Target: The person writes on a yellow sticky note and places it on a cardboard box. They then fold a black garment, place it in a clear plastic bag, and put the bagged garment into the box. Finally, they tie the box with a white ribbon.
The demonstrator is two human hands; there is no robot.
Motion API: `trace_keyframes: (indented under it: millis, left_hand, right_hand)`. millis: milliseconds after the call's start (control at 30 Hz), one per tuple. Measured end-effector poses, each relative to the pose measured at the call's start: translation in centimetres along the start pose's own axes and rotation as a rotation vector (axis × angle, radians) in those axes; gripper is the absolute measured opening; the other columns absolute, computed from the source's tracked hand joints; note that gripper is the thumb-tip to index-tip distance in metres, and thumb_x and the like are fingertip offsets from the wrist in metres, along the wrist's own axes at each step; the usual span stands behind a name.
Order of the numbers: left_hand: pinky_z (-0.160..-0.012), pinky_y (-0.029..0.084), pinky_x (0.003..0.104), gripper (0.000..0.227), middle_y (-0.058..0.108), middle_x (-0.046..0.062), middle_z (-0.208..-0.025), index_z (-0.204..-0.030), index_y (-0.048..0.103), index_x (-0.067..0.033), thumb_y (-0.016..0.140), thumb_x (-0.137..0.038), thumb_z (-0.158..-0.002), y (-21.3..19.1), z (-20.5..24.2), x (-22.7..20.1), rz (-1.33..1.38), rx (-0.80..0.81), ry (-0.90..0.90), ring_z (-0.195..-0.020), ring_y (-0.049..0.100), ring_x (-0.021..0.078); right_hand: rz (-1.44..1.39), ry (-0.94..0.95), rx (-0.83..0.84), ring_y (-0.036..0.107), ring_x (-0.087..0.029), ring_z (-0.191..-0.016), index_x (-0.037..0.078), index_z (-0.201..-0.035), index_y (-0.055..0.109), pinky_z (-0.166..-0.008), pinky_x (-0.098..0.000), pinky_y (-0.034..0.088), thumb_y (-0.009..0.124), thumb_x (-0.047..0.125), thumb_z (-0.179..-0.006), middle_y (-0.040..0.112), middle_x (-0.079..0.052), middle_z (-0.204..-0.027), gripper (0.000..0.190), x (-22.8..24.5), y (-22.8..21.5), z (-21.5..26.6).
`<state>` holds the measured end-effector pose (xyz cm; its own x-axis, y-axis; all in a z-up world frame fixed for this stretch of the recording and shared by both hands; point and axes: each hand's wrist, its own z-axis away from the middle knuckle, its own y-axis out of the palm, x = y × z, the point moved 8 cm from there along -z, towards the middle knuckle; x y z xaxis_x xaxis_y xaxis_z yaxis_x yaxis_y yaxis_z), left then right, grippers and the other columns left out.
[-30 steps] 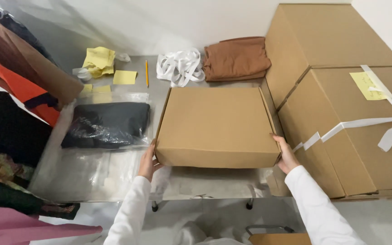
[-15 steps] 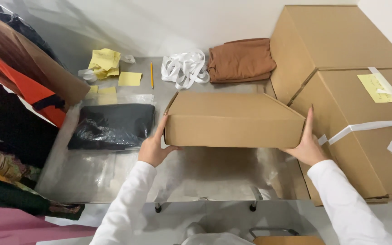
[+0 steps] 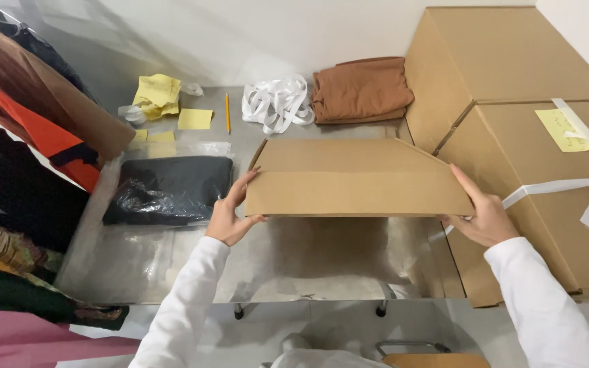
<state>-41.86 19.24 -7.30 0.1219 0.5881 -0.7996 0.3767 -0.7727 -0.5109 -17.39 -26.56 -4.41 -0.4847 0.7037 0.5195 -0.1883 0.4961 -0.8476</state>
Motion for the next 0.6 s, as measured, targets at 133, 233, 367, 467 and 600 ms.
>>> trace_keyframes:
  millis: [133, 233, 367, 467, 600]
  left_hand:
    - [-0.115, 0.042, 0.043, 0.079, 0.063, 0.007, -0.155, -0.149, 0.052, -0.0167, 0.047, -0.073, -0.093, 0.3, 2.0, -2.2, 0.217, -0.009, -0.003, -0.142, 0.060, 0.0268]
    - [-0.127, 0.029, 0.051, 0.100, 0.042, 0.007, -0.167, -0.158, 0.032, -0.0179, 0.024, -0.088, -0.086, 3.2, 4.4, 0.8, 0.351, 0.139, -0.400, -0.156, 0.040, 0.0282]
    - [-0.088, 0.051, 0.034, 0.093, -0.015, -0.002, -0.181, -0.166, -0.021, -0.0514, 0.013, -0.083, -0.085, 7.7, 7.9, 6.3, 0.436, 0.289, -0.835, -0.164, 0.009, 0.0470]
    - [-0.136, 0.001, 0.043, 0.084, -0.005, -0.012, -0.182, -0.173, -0.003, -0.0385, 0.021, -0.069, -0.098, 8.0, 8.0, 10.4, 0.451, 0.244, -0.794, -0.168, -0.007, 0.0113]
    - [-0.137, -0.003, 0.061, 0.101, -0.013, 0.013, -0.179, -0.167, -0.017, -0.0045, 0.056, -0.035, -0.104, 7.8, 6.5, 17.2, 0.195, 0.341, -0.514, -0.167, -0.012, 0.0341]
  right_hand:
    - [-0.412, -0.050, 0.160, 0.067, -0.027, -0.128, 0.015, -0.154, 0.058, -0.106, -0.0409, 0.056, 0.059, 0.047, -0.089, 0.061, -0.006, -0.161, 0.073, 1.6, -0.2, 1.6]
    - [-0.677, 0.334, 0.222, 0.068, -0.030, -0.121, 0.010, -0.151, 0.058, -0.104, -0.0476, 0.059, 0.043, 0.049, -0.100, 0.060, -0.012, -0.156, 0.067, 1.0, 1.1, 3.7]
    - [-0.605, 0.763, 0.364, 0.012, -0.010, -0.170, 0.039, -0.174, 0.020, -0.137, -0.0453, 0.012, 0.041, 0.063, -0.092, 0.014, 0.016, -0.184, 0.088, 0.7, 3.4, 6.5]
    - [-0.694, 0.830, 0.356, 0.041, -0.010, -0.158, 0.034, -0.170, 0.038, -0.128, -0.0348, 0.031, 0.043, 0.052, -0.100, 0.045, 0.012, -0.173, 0.073, 2.7, 3.3, 6.8]
    - [-0.822, 0.763, 0.357, 0.055, -0.020, -0.075, 0.021, -0.123, 0.071, -0.062, -0.0326, 0.038, 0.064, 0.059, -0.099, 0.066, -0.007, -0.093, 0.046, -1.8, 2.7, 5.4]
